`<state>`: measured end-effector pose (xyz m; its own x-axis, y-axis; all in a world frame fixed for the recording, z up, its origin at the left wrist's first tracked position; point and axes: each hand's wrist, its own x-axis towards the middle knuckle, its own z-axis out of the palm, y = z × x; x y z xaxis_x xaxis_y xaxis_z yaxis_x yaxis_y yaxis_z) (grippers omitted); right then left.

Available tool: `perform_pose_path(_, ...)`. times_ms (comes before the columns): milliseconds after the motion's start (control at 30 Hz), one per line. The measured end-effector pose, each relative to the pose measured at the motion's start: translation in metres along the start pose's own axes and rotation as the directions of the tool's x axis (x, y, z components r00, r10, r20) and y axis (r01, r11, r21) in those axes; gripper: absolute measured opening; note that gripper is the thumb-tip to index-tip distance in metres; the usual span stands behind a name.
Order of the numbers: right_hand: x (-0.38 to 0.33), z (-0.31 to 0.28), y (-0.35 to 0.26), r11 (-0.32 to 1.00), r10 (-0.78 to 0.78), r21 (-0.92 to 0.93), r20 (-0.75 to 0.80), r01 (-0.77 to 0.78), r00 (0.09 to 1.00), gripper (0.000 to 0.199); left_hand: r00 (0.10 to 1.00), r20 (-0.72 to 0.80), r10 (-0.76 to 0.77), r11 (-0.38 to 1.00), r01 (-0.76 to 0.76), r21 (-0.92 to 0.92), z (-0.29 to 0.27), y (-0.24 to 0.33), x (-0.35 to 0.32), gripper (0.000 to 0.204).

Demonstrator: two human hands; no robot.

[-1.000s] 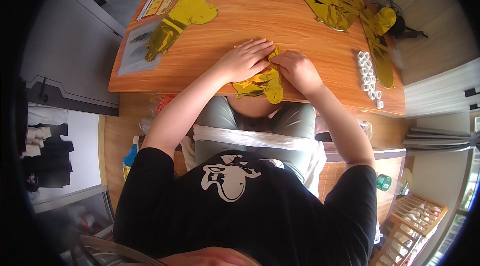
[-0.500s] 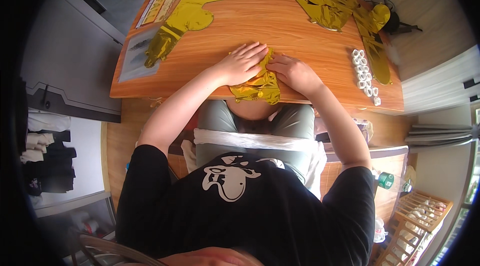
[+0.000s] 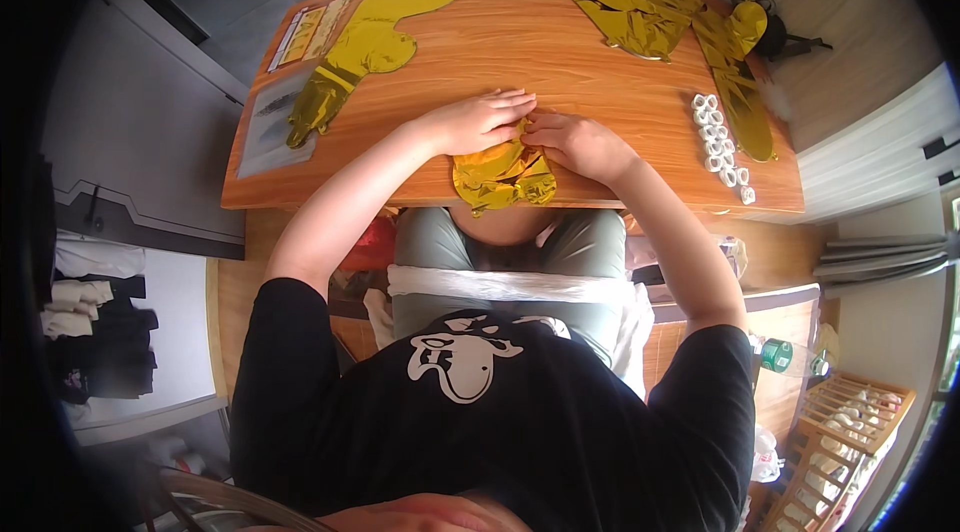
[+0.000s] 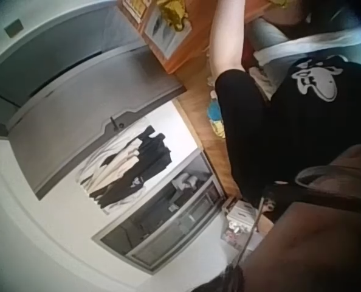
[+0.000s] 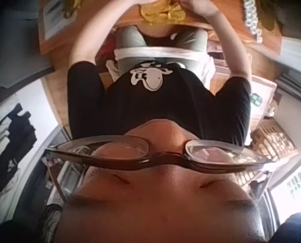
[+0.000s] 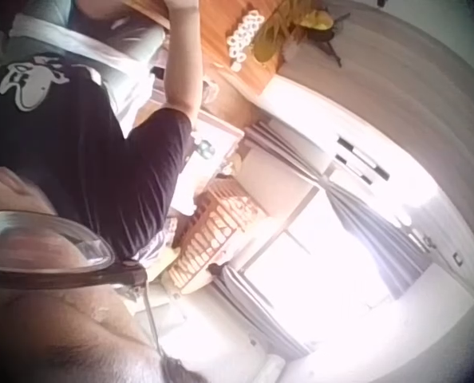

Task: The person is folding a large gold foil letter-shaped balloon into a compact square at a desk.

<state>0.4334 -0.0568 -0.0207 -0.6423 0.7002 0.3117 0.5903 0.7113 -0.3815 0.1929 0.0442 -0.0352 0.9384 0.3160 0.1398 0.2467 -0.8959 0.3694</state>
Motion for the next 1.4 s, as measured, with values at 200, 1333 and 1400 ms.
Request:
perform_pose_path(200, -0.010, -0.013, -0.030, 0.971, 0.000, -0.239, -0.005, -0.001, 1.000, 0.027, 0.998, -0.047, 0.031, 0.989, -0.024, 0.145, 0.012, -0.001, -0.008, 0.057)
perform_pose_path(1333, -0.005, -0.001, -0.035, 0.991, 0.130, 0.037, -0.058, -0.128, 0.990, 0.015, 0.992, 0.049, 0.113, 0.980, -0.119, 0.159, 0.001, -0.007, -0.014, 0.140)
perform_pose_path(1400, 0.003, -0.001, -0.036, 0.974, 0.190, 0.136, -0.076, -0.179, 0.979, 0.015, 0.985, -0.007, 0.174, 0.984, -0.173, 0.048, 0.001, -0.012, -0.013, 0.124)
